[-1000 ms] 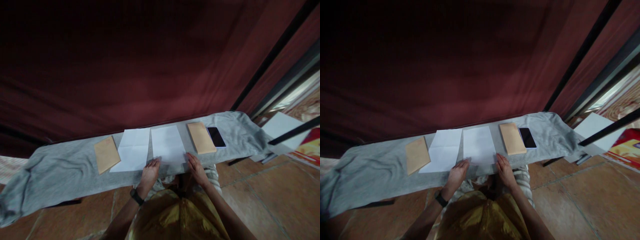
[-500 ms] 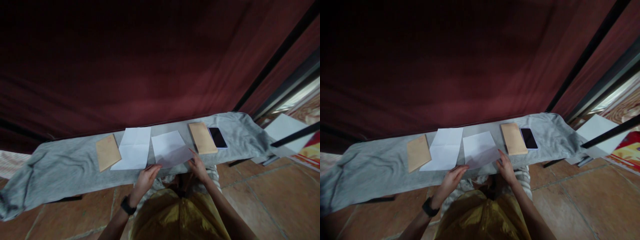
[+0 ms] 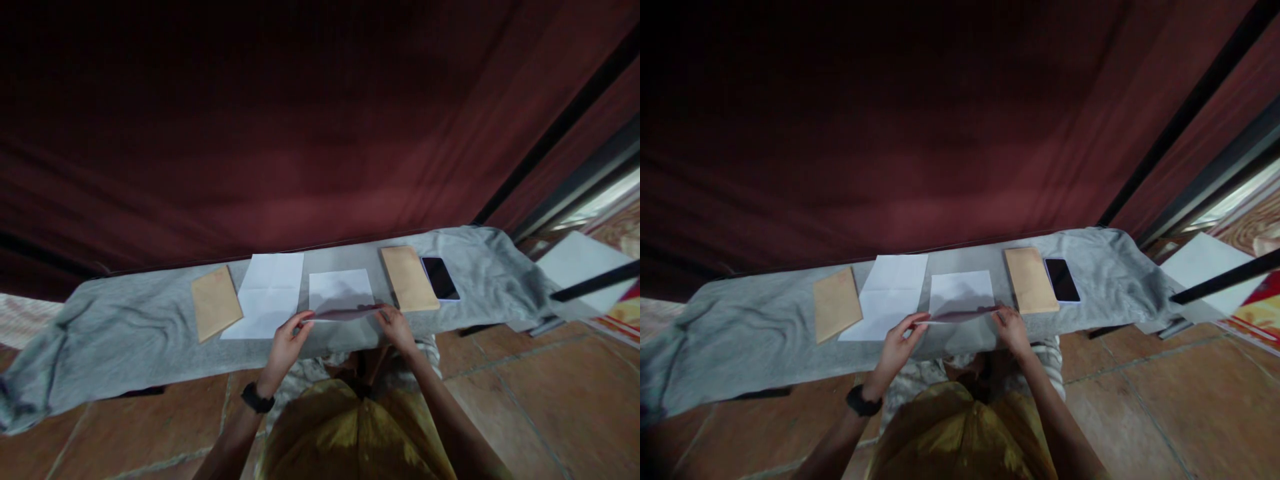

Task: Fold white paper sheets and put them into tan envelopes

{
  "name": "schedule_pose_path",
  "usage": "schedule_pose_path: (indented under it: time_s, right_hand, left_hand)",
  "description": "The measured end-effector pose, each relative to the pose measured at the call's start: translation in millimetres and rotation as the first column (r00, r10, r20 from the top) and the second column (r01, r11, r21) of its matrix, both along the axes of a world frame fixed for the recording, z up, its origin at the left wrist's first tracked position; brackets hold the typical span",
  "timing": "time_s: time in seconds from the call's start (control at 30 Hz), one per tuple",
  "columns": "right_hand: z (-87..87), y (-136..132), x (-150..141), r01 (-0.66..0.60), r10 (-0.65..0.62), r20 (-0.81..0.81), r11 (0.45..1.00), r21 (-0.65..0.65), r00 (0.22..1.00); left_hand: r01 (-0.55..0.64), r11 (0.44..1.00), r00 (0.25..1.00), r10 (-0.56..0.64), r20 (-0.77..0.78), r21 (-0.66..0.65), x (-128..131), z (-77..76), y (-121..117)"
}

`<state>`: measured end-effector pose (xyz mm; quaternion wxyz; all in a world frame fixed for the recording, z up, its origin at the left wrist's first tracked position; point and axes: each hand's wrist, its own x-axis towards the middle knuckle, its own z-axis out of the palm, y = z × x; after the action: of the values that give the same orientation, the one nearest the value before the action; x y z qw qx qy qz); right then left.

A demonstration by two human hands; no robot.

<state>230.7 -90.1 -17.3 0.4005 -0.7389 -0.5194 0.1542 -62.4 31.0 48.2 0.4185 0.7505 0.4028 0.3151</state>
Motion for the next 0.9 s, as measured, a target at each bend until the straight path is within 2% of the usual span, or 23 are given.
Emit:
schedule_pose_path:
  time_s: [0.13, 0.27, 0.4, 0.53, 0.9]
  right_hand:
    - [-0.4, 4.4, -2.9, 0.047, -0.046, 0.015, 0.997, -0.063, 0.999]
    - [1.8, 11.1, -3.0, 0.092, -0.082, 0.076, 0.986, -0.136, 0.994]
    - [2.2, 16.1, -3.6, 0.137, -0.111, 0.154, 0.976, -0.172, 0.982]
    - [-0.9, 16.6, -5.9, 0.151, -0.120, 0.194, 0.976, -0.155, 0.974]
    - [-6.8, 17.0, -15.9, 0.223, -0.169, 0.352, 0.968, -0.119, 0.921]
  left_hand:
    - [-0.156, 0.975, 0.981, 0.172, 0.090, -0.159, 17.9, -25.1, 14.3]
    - [-0.206, 0.968, 0.978, 0.209, 0.005, -0.141, 30.5, -43.8, 20.5]
    - [-0.239, 0.968, 0.970, 0.234, -0.067, -0.071, 36.4, -43.3, 22.5]
    - [-0.245, 0.970, 0.966, 0.242, -0.090, -0.013, 38.0, -40.7, 23.0]
    - [-0.234, 0.968, 0.963, 0.244, -0.117, 0.093, 41.4, -52.0, 20.8]
